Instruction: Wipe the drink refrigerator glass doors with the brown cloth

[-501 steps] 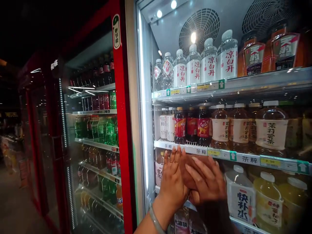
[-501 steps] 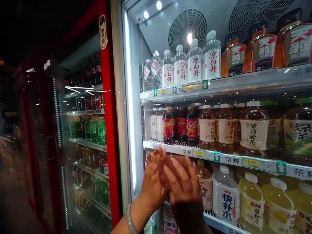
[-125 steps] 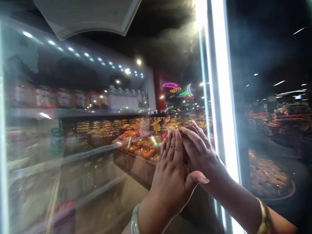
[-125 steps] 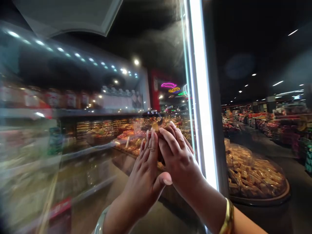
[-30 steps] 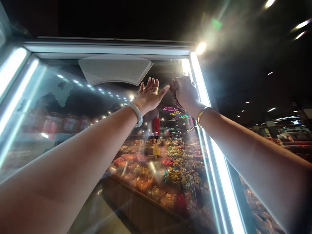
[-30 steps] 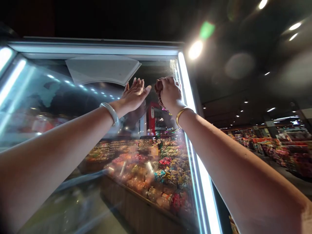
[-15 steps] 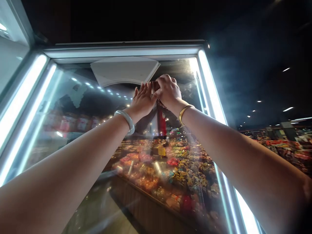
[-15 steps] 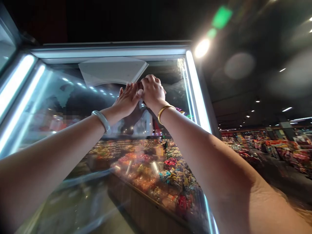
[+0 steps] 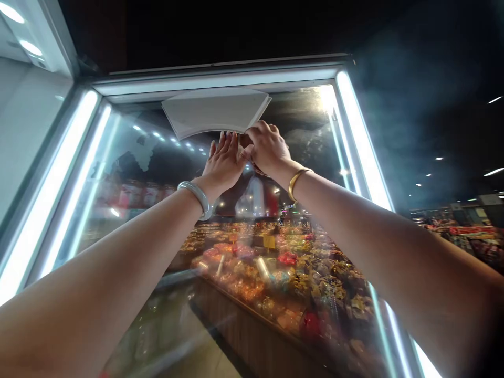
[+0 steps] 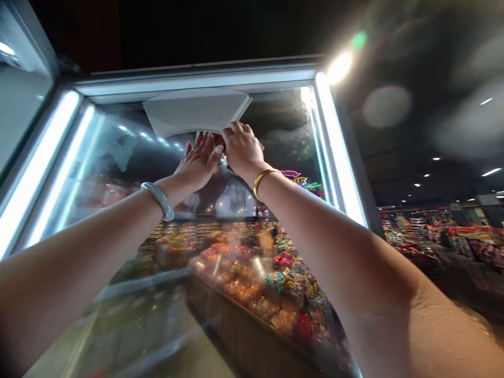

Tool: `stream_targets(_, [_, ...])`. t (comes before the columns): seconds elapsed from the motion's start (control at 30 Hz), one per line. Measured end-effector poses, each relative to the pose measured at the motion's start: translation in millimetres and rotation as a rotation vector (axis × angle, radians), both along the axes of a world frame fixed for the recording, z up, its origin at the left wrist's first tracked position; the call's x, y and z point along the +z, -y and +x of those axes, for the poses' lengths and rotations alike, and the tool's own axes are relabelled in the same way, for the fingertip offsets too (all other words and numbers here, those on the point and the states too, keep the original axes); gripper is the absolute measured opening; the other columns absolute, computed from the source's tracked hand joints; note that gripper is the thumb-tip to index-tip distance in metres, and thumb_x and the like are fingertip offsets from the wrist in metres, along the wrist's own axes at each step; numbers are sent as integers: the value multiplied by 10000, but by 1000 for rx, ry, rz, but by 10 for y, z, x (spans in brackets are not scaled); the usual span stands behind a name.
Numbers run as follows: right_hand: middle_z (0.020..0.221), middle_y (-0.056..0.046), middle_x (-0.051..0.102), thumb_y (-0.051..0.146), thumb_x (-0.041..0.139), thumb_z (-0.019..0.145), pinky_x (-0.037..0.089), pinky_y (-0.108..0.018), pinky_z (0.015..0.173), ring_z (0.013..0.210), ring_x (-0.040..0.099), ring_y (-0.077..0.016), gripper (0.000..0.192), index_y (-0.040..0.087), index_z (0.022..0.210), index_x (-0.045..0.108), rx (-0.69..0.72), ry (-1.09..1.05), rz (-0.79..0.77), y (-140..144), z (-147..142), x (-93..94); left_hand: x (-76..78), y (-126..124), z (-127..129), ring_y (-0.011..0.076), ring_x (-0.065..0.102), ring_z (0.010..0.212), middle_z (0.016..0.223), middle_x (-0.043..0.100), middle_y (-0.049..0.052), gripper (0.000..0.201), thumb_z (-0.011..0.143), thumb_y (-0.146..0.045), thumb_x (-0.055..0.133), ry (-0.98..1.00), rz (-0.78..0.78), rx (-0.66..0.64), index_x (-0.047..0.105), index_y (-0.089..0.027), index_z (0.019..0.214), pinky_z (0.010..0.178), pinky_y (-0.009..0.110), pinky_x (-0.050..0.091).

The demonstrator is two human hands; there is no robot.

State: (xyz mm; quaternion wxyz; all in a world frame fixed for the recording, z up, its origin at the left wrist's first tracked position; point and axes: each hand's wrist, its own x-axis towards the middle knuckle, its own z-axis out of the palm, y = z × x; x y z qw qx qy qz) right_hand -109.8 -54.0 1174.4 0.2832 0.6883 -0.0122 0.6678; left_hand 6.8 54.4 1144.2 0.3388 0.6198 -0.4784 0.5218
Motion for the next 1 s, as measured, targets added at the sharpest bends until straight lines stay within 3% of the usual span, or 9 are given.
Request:
stream_targets(0.1, [1421, -120, 603, 200, 431, 1005, 495, -466, 1145, 1335, 527, -307, 360, 174, 1270, 674, 3, -37, -64, -124, 163, -230, -39, -57, 74, 247, 11, 1652, 1775, 110, 83, 789, 1059, -604, 114, -8, -35, 33, 149, -134, 1691, 1353, 457, 8])
stream_targets(0.2, [1518, -114, 550, 199, 477, 977, 392, -448, 1258, 1443, 456, -308, 422, 151, 1371, 621, -19, -68, -160, -41, 88, -534, -114, -111, 110, 237, 33, 1652, 1769, 148, 80, 747, 1070, -557, 127, -6, -60, 37, 160, -142, 1690, 1353, 456, 13])
stream_targets(0.27, [1558, -107, 521, 185, 490, 961, 311, -488, 1311, 1491, 411, -314, 471, 160, 1421, 588, -35, -75, -183, 43, -2, -608, -157, -140, 103, 229, 41, 1652, 1766, 162, 75, 722, 1075, -526, 138, -15, -70, 34, 188, -145, 1686, 1352, 449, 5])
stream_targets(0.37, [1541, -126, 530, 161, 462, 961, 302, -588, 1298, 1489, 415, -342, 469, 172, 1410, 595, -11, 9, -77, 67, -1, -446, -172, -175, 78, 225, 38, 1652, 1767, 160, 77, 695, 1076, -467, 149, -30, -99, 46, 206, -129, 1681, 1352, 437, -2])
stream_targets(0.5, [1534, -140, 534, 151, 456, 959, 327, -613, 1279, 1522, 370, -377, 425, 155, 1342, 640, 49, 109, 36, -132, 296, -157, -124, -216, 119, 217, 66, 1652, 1764, 176, 75, 668, 1064, -385, 176, -16, -130, 76, 222, -125, 1677, 1357, 441, 15])
stream_targets(0.63, [1527, -107, 554, 189, 445, 1000, 344, -522, 1294, 1521, 382, -340, 416, 157, 1372, 628, 42, 26, -47, -282, 457, -344, -117, -261, 236, 206, 74, 1651, 1762, 189, 46, 658, 1054, -364, 212, -15, -133, 93, 230, -165, 1680, 1361, 445, 30])
stream_targets(0.77, [1537, -125, 543, 185, 482, 986, 360, -504, 1288, 1491, 411, -322, 423, 154, 1388, 614, 21, -48, -111, -183, 287, -601, -180, -293, 267, 231, 60, 1651, 1762, 179, 67, 666, 1055, -364, 223, -14, -102, 113, 208, -142, 1682, 1359, 467, 37])
stream_targets(0.87, [1525, -149, 536, 160, 508, 957, 405, -538, 1248, 1463, 427, -343, 431, 154, 1374, 614, 27, -10, -78, -129, 224, -494, -190, -305, 243, 239, 56, 1651, 1766, 167, 76, 668, 1058, -365, 211, -18, -92, 136, 190, -139, 1685, 1357, 464, 39])
stream_targets(1.0, [1479, -157, 553, 168, 472, 976, 465, -547, 1192, 1437, 437, -362, 373, 154, 1308, 642, 49, 48, -5, -301, 435, -221, -144, -342, 276, 230, 64, 1651, 1770, 158, 58, 665, 1061, -371, 183, -29, -105, 136, 189, -148, 1687, 1359, 449, 45])
